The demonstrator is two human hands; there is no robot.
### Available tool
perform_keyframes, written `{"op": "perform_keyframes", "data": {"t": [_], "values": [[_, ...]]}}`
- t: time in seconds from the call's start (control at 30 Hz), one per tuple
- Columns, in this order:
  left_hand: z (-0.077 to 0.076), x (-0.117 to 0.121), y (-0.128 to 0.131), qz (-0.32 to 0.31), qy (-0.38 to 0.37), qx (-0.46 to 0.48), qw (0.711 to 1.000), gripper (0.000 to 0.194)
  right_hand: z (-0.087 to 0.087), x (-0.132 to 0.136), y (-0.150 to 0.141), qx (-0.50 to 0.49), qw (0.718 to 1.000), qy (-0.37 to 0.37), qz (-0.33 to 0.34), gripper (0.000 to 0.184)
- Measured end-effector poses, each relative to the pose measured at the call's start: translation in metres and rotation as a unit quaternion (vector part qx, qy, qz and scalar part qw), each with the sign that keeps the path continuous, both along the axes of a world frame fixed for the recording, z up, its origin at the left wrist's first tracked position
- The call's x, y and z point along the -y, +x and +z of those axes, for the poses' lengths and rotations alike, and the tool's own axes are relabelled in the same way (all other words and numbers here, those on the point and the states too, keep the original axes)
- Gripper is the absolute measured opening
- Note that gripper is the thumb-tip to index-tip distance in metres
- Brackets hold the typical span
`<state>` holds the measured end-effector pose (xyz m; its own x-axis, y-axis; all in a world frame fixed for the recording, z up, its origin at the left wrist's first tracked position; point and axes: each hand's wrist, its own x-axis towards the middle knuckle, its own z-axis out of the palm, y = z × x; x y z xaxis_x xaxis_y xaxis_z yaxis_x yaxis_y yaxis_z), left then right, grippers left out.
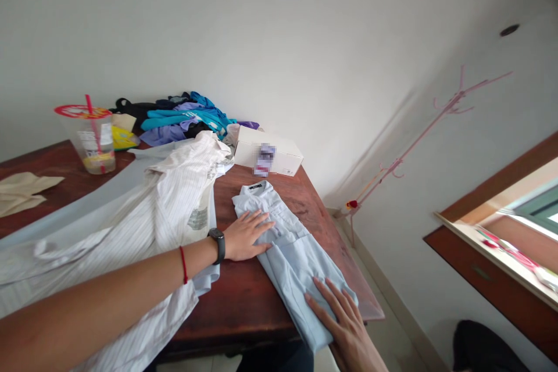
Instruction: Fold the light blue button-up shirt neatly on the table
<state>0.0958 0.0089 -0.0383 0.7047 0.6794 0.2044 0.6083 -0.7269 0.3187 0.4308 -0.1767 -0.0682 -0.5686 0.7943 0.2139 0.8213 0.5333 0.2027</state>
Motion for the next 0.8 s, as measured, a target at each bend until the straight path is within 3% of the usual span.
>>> {"op": "perform_keyframes", "data": {"t": [0.17,0.37,0.47,0.57,0.8], "values": [[0.001,0.003,0.001,0.005,-0.005,-0.001,1.000,0.070,-0.001,0.000,0.001,0.013,1.000,0.025,-0.004,0.076],[0.002,0.005,-0.001,-0.005,-0.018,0.002,1.000,0.073,-0.003,0.003,0.001,0.012,0.997,0.063,0.038,0.071],[0.003,0.007,-0.002,-0.016,-0.026,0.005,1.000,0.073,0.007,0.006,0.001,-0.009,0.997,0.051,0.063,0.063],[0.005,0.014,-0.003,-0.027,-0.032,0.003,0.999,0.075,0.036,0.012,-0.002,-0.031,0.996,0.004,0.081,0.054],[0.011,0.035,-0.002,-0.099,-0.038,-0.008,0.994,0.081,0.134,0.022,-0.017,-0.134,0.985,-0.046,0.098,0.044]]}}
